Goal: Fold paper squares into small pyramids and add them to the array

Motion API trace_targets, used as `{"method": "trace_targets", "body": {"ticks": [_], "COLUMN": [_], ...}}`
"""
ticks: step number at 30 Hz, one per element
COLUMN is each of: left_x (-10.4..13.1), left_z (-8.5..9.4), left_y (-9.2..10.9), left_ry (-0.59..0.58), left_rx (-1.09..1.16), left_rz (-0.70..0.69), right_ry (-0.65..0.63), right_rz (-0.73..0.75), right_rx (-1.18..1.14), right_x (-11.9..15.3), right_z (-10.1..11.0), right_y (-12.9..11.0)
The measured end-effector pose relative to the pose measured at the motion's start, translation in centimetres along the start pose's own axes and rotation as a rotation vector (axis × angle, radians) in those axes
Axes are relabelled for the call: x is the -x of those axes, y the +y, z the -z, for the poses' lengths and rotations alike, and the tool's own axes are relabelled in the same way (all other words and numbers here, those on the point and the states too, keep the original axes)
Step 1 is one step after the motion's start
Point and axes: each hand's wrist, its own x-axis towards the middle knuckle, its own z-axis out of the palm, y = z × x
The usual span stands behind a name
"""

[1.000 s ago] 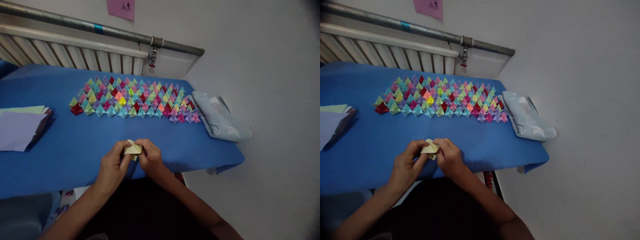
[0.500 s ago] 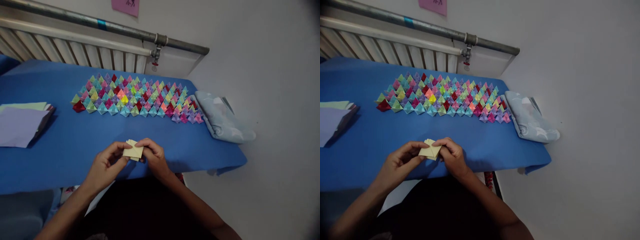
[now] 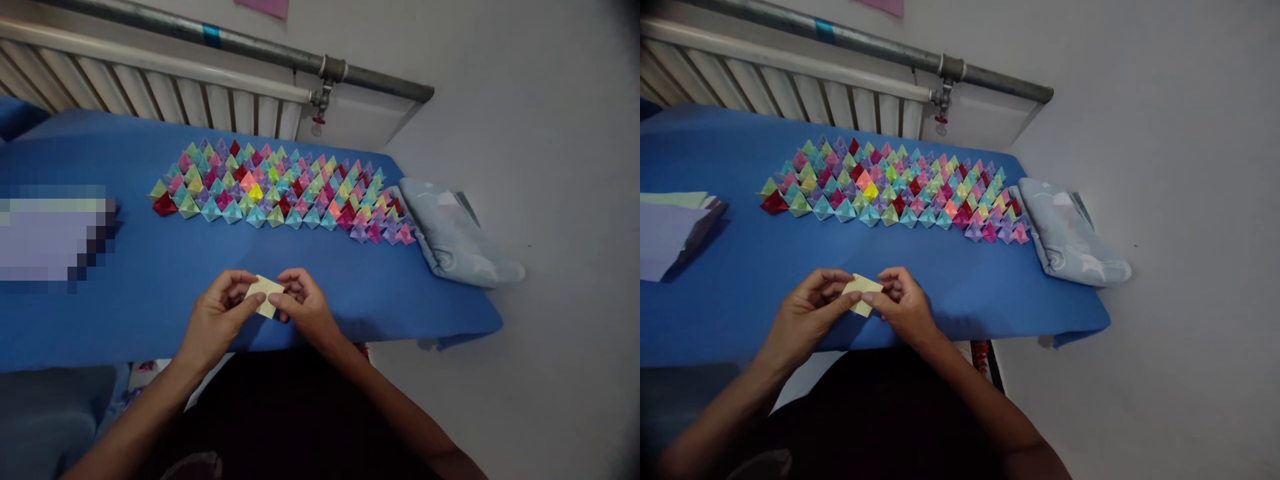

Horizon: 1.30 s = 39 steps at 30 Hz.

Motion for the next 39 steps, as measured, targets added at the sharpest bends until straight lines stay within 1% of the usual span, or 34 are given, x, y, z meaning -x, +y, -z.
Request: {"method": "trace_targets", "body": {"ticks": [2, 4, 6, 9, 12, 14, 16, 18, 21, 24, 27, 29, 32, 34, 37, 39], "left_x": [-0.1, -0.2, -0.4, -0.8, -1.0, -1.0, -1.0, -1.0, -1.0, -1.1, -1.2, -1.3, -1.4, -1.5, -1.7, -1.9], "left_z": [0.1, 0.2, 0.1, 0.0, 0.0, 0.1, 0.1, 0.1, 0.1, 0.1, 0.2, 0.2, 0.3, 0.2, 0.1, 0.1], "left_y": [-0.2, -0.2, -0.1, 0.0, -0.1, -0.2, -0.2, -0.2, 0.0, 0.1, 0.0, -0.1, -0.3, -0.3, -0.4, -0.4], "left_ry": [0.010, 0.005, 0.010, 0.039, 0.076, 0.094, 0.102, 0.107, 0.120, 0.139, 0.161, 0.178, 0.201, 0.213, 0.245, 0.257], "left_rx": [0.000, 0.025, 0.081, 0.147, 0.156, 0.152, 0.157, 0.178, 0.209, 0.205, 0.176, 0.171, 0.195, 0.227, 0.285, 0.320], "left_rz": [0.006, 0.042, 0.103, 0.171, 0.169, 0.162, 0.156, 0.149, 0.150, 0.161, 0.146, 0.133, 0.122, 0.112, 0.110, 0.128], "right_ry": [-0.070, -0.099, -0.083, -0.055, -0.020, -0.019, -0.050, -0.117, -0.189, -0.159, -0.140, -0.152, -0.180, -0.176, -0.136, -0.133], "right_rz": [-0.067, -0.105, -0.110, -0.061, -0.017, -0.018, -0.058, -0.131, -0.189, -0.111, -0.033, -0.041, -0.090, -0.104, -0.074, -0.058], "right_rx": [0.059, 0.135, 0.181, 0.228, 0.302, 0.311, 0.252, 0.193, 0.230, 0.336, 0.378, 0.371, 0.355, 0.361, 0.412, 0.420], "right_x": [0.0, 0.1, 0.2, 0.4, 0.5, 0.5, 0.4, 0.4, 0.4, 0.3, 0.2, 0.2, 0.2, 0.2, 0.3, 0.4], "right_z": [-0.1, 0.0, 0.0, -0.1, -0.3, -0.4, -0.4, -0.3, -0.1, 0.2, 0.3, 0.3, 0.2, 0.1, 0.0, 0.0], "right_y": [0.0, -0.1, -0.3, -0.5, -0.5, -0.6, -0.8, -1.0, -1.1, -0.9, -0.6, -0.5, -0.5, -0.5, -0.6, -0.7]}}
